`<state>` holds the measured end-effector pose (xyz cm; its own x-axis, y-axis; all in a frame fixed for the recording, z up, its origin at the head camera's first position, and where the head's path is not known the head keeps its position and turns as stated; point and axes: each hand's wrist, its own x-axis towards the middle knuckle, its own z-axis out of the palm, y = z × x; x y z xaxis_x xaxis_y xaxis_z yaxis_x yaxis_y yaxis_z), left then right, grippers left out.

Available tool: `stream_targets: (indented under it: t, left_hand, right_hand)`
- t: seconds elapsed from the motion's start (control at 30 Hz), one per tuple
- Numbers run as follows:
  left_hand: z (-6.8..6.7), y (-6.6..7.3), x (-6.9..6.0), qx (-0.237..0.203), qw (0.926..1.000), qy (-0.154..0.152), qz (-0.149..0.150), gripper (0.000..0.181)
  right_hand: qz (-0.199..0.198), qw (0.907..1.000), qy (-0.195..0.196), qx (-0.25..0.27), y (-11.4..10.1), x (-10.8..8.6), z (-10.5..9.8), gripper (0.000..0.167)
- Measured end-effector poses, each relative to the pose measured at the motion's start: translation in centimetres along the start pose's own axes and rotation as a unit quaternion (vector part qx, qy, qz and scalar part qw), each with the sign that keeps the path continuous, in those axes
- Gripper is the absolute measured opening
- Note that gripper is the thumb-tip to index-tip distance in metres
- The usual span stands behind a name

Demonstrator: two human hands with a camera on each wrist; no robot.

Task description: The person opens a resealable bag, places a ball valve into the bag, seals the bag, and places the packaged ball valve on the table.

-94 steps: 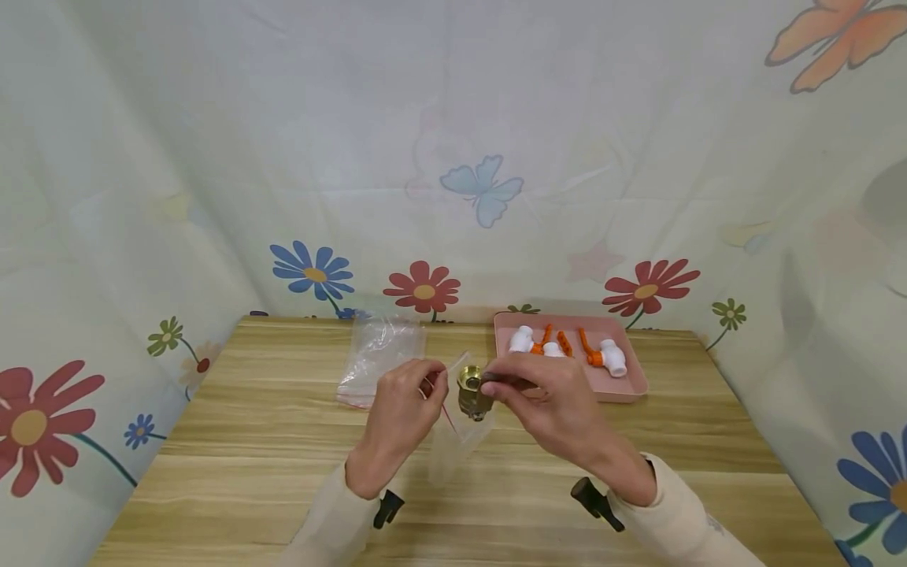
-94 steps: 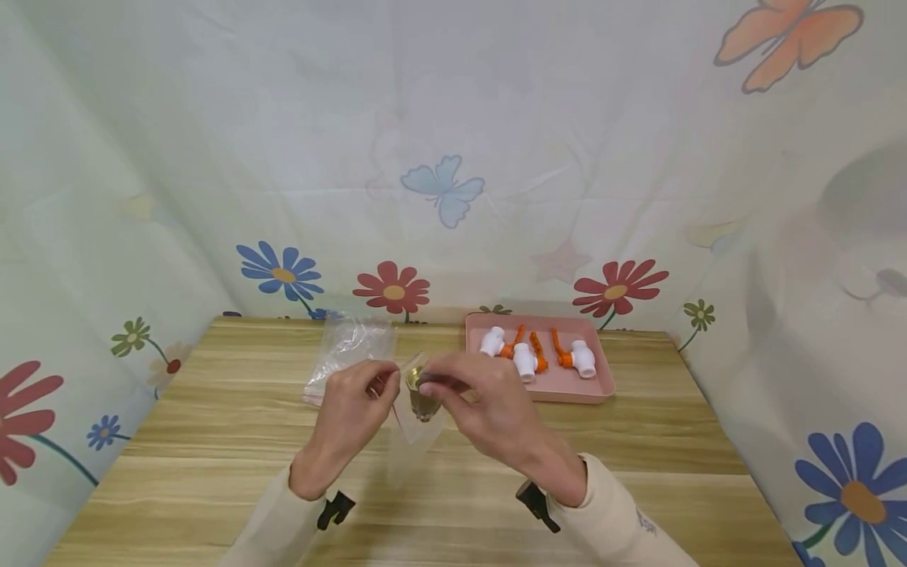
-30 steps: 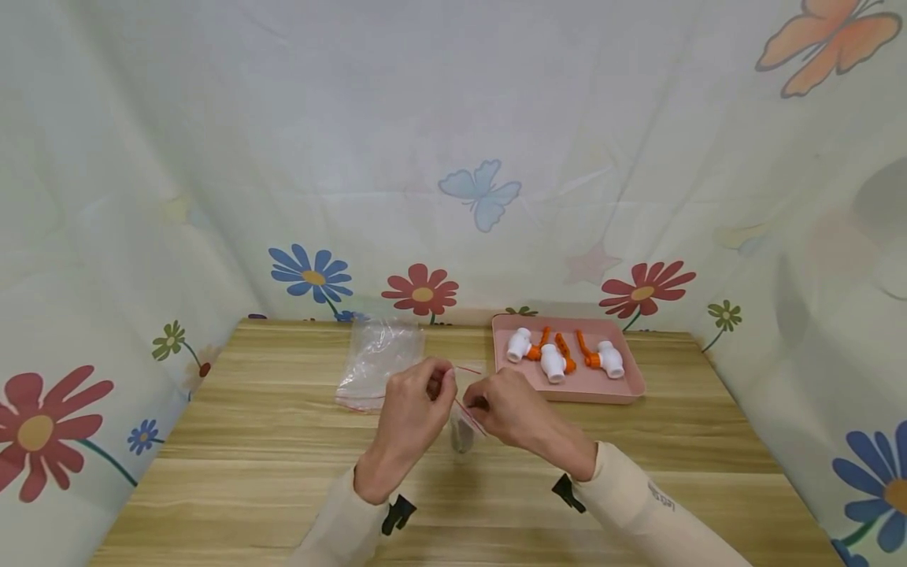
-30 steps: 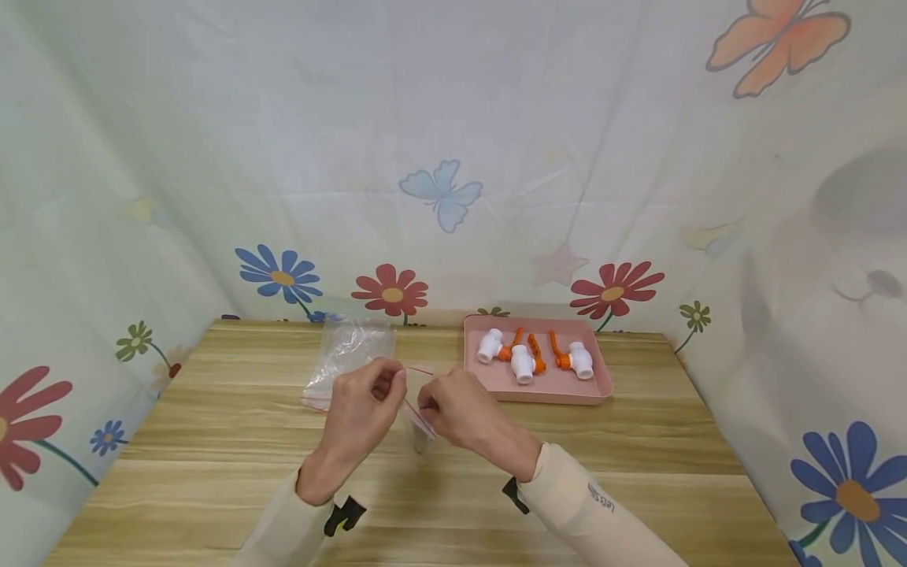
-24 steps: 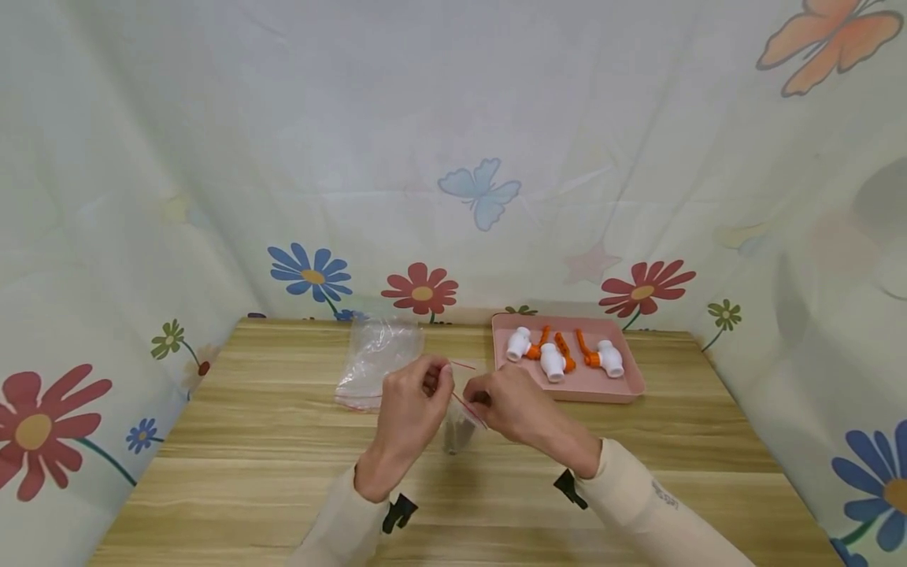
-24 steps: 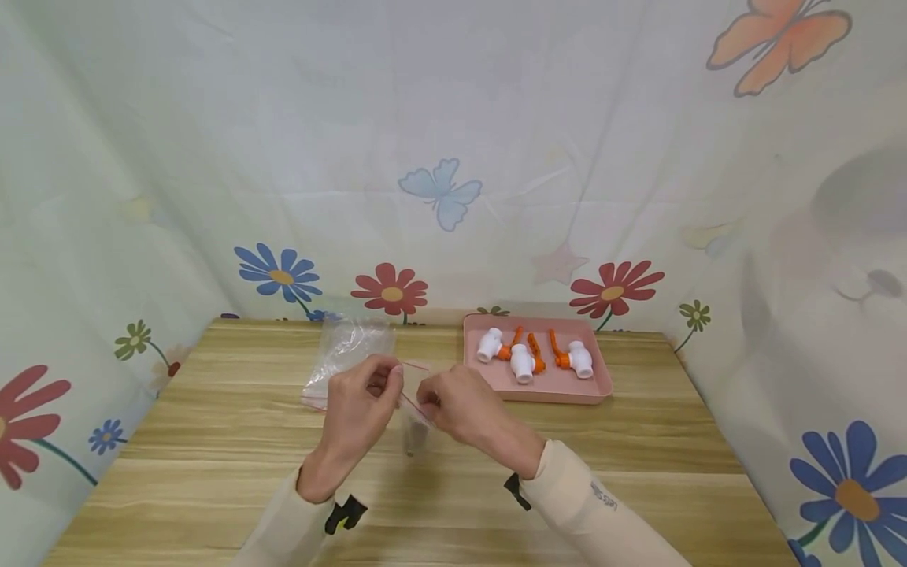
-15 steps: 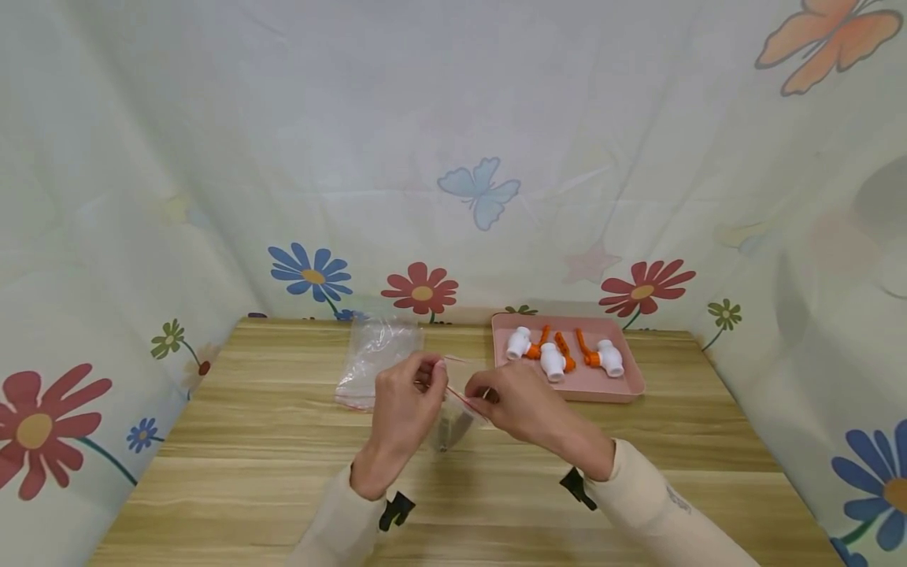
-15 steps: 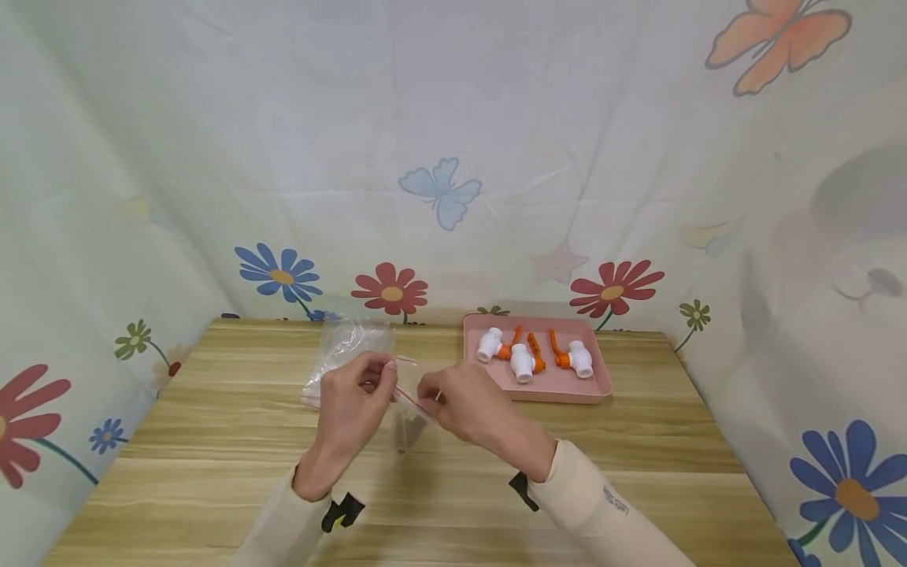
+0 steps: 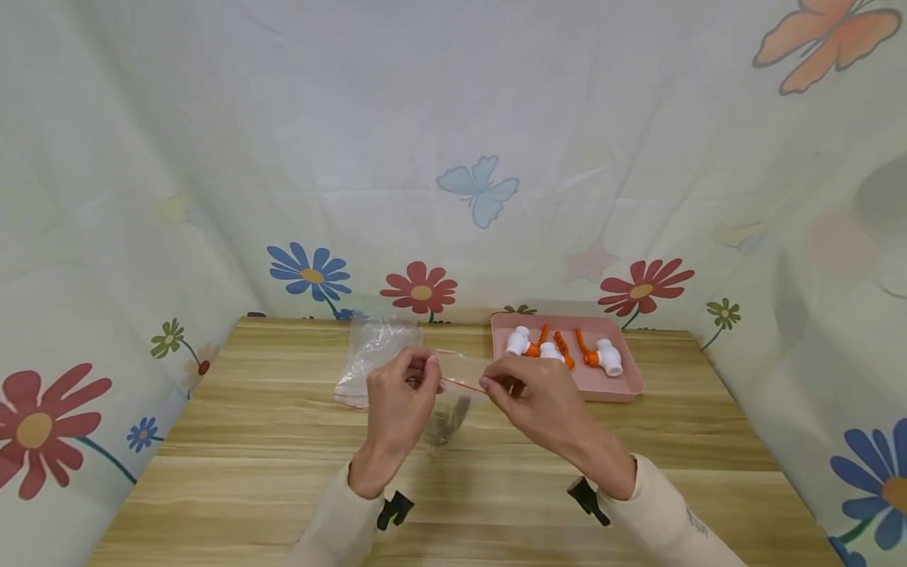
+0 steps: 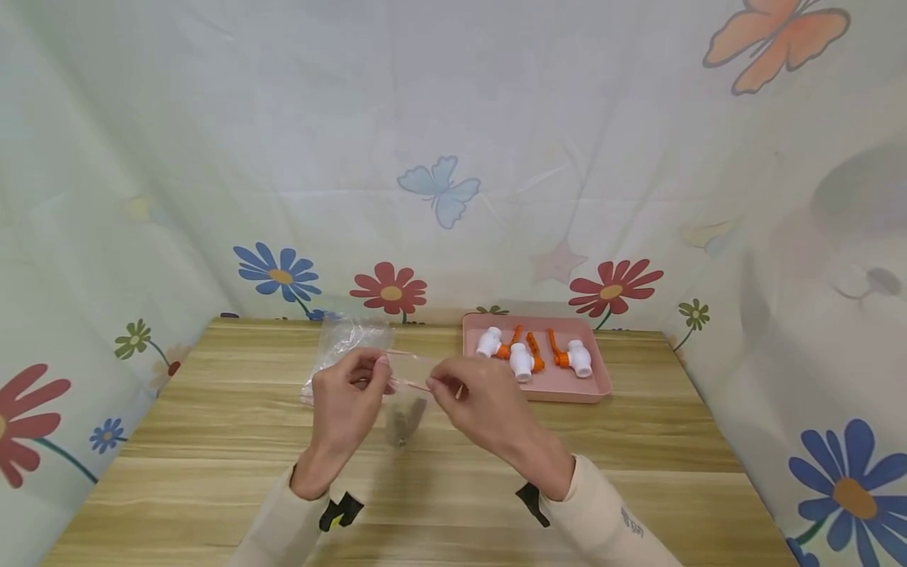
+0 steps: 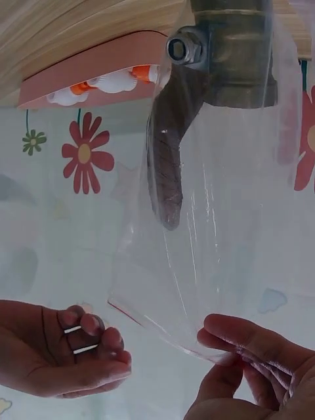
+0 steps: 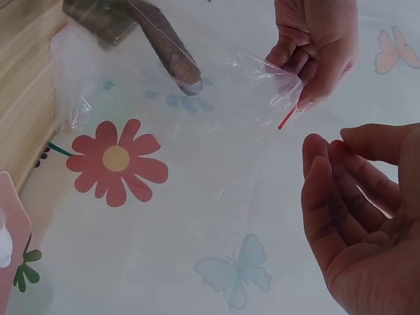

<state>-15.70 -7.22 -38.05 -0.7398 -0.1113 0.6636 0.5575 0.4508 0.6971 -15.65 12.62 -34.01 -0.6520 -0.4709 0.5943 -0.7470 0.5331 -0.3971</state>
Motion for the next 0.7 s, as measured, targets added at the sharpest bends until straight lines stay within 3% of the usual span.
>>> stream_targets:
  t: [0.27,0.5,0.7]
  left_hand:
    - [-0.3,-0.1,0.0,-0.022,0.9993,0.030,-0.005,0.007]
    - [-0.3,0.0,0.0,-0.033,0.9985,0.043,-0.011,0.007]
    - [-0.2,0.1,-0.2,-0.042,0.9981,0.044,-0.015,0.008]
  right_hand:
    - [0.049,0.9980,0.038,-0.012,0.7,-0.8,0.6,0.006]
    - [0.126,0.9914,0.007,-0.033,1.1,-1.3,1.6,0.016]
    - [0.150,0.9874,-0.026,-0.043,1.4,-1.3,2.4,0.021]
